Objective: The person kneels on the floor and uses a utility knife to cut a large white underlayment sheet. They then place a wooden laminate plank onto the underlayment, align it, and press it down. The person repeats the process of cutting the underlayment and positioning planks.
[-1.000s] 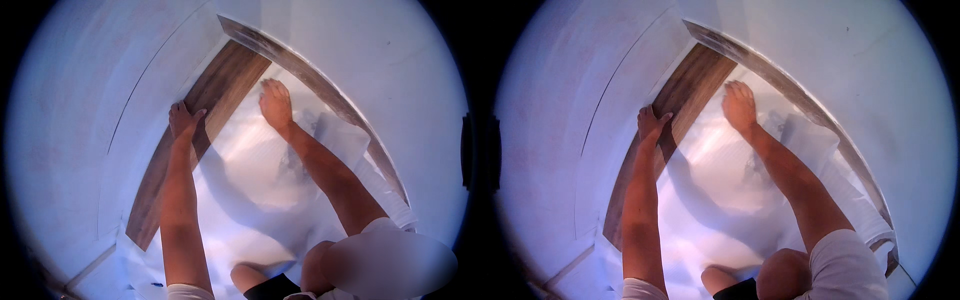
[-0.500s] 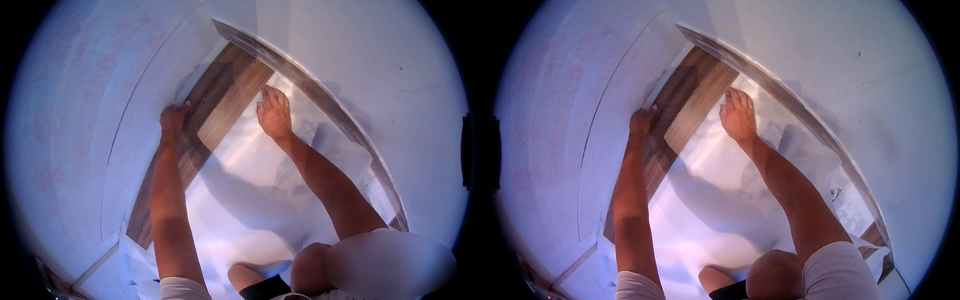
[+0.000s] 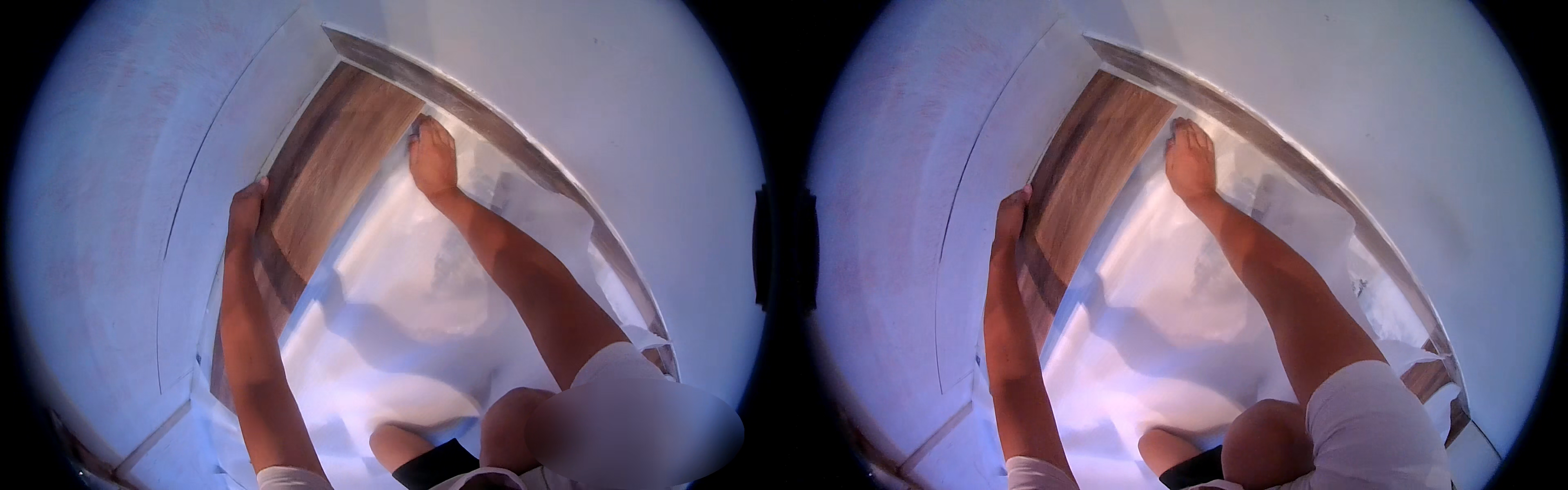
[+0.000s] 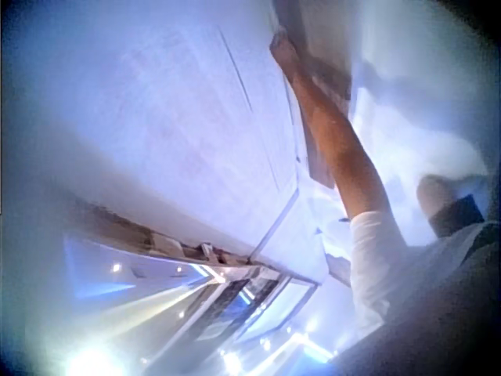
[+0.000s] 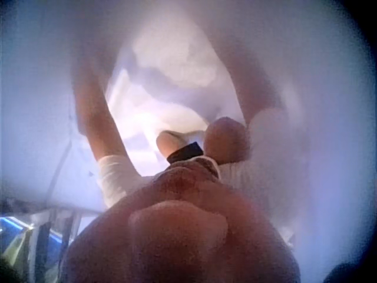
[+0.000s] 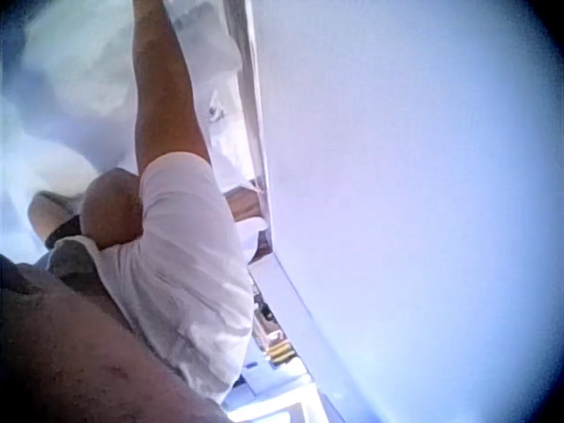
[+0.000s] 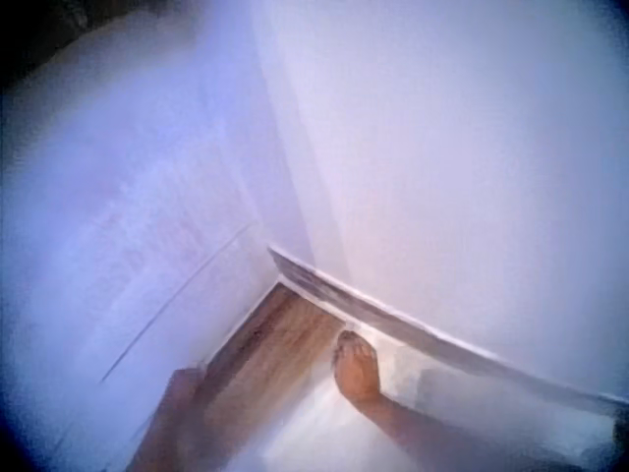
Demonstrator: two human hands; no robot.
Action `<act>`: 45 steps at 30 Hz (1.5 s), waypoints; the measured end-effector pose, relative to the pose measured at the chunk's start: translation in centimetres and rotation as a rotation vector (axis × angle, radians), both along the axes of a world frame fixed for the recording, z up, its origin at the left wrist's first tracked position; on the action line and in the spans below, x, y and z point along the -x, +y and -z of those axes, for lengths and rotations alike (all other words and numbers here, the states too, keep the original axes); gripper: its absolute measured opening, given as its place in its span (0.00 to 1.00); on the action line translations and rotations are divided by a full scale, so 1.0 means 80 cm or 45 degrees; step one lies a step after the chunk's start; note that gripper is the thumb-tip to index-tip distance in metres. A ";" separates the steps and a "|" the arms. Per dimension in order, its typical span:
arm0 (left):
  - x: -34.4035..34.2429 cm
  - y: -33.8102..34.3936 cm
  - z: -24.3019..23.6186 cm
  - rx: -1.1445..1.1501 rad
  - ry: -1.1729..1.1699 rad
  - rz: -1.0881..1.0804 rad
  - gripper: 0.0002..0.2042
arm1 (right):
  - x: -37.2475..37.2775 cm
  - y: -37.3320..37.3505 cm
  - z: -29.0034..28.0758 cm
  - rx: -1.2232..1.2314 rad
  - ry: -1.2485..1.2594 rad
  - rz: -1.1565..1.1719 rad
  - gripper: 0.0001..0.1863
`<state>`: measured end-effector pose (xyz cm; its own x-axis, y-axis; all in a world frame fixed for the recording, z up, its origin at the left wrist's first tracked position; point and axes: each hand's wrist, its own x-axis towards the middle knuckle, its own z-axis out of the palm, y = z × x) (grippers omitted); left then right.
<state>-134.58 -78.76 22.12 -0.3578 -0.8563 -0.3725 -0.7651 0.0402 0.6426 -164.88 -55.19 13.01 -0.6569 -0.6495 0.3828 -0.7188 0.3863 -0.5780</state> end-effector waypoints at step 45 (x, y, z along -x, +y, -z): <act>-0.014 0.116 0.077 -0.366 0.236 -0.004 0.22 | 0.054 -0.222 -0.042 -0.401 0.048 -0.129 0.13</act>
